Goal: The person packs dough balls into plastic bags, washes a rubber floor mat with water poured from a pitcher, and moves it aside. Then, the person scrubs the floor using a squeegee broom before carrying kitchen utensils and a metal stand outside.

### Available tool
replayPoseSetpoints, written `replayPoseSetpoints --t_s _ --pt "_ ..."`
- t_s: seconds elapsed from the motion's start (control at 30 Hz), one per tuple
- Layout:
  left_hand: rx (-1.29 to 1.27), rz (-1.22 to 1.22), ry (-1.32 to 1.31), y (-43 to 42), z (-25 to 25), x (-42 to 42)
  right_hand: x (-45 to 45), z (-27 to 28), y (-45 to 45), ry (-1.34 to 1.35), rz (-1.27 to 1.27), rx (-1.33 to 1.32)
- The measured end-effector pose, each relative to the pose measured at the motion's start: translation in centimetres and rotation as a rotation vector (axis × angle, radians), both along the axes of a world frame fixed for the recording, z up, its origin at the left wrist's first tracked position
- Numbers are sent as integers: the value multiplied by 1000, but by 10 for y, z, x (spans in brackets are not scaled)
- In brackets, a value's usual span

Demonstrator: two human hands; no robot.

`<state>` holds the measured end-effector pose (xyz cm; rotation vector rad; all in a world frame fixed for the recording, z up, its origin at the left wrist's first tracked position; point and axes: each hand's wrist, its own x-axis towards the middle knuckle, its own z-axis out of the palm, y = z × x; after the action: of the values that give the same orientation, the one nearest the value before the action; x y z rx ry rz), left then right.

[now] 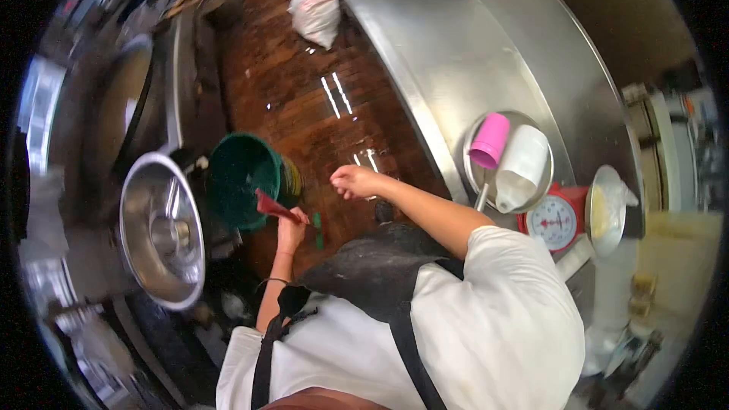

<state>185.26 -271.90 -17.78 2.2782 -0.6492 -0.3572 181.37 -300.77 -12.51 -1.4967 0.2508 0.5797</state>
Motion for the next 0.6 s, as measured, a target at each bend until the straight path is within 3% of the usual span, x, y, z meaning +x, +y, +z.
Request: replayPoseSetpoints --t_s 0.13,0.17,0.3,0.4,0.43,0.53,0.6 --pt "-174 -152 195 -75 -7 27 3 31 -41 38 -120 -17" --pt "-227 -196 224 -90 -4 34 -1 17 -45 16 -146 -19" --pt "-366 -381 353 -149 36 71 -36 25 -69 45 -244 -56" --pt "-388 -502 354 -176 32 96 -71 14 -74 111 -409 0" --pt "-285 -552 368 -188 48 99 -83 7 -74 122 -465 10" --pt "-383 -785 429 -219 50 100 -106 34 -48 -27 -595 -351" --pt "-109 -860 704 -239 41 96 -101 65 -18 -322 -755 -738"
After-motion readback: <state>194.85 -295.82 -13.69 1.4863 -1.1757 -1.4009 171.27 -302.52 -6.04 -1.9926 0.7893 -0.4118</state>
